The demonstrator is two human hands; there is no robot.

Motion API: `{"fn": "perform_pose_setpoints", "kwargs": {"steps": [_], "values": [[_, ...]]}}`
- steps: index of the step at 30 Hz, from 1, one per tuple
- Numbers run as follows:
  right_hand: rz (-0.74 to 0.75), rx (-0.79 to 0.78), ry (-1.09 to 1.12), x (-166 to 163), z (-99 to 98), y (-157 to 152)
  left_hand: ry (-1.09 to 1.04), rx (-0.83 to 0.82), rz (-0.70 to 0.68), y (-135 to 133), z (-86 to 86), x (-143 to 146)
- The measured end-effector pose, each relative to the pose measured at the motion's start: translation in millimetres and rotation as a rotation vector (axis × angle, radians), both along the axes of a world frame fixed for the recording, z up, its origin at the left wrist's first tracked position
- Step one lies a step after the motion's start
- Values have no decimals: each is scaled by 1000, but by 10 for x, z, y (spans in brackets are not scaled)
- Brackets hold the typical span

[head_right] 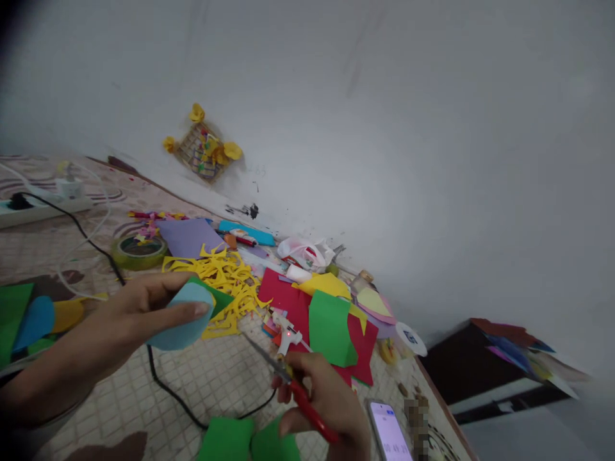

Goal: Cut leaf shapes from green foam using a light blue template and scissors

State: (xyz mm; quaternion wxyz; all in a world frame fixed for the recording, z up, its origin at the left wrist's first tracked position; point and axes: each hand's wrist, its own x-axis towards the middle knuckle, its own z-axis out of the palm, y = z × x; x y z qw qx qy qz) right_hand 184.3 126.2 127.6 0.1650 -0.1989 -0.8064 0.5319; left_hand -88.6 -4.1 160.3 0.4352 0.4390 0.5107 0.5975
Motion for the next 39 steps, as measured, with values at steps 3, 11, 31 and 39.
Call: {"fn": "perform_pose_setpoints", "kwargs": {"steps": [3, 11, 31, 39], "values": [[-78, 22, 205, -83, -10, -29, 169, 31, -58, 15, 18, 68], [-133, 3, 374, -814, 182, -316, 574, 97, -150, 99, -66, 258], [-359, -18, 388, -854, -122, -438, 307, 62, -38, 122, -8, 133], [-146, -6, 9, -733, -134, -636, 280, 132, 445, -67, 74, -77]]}}
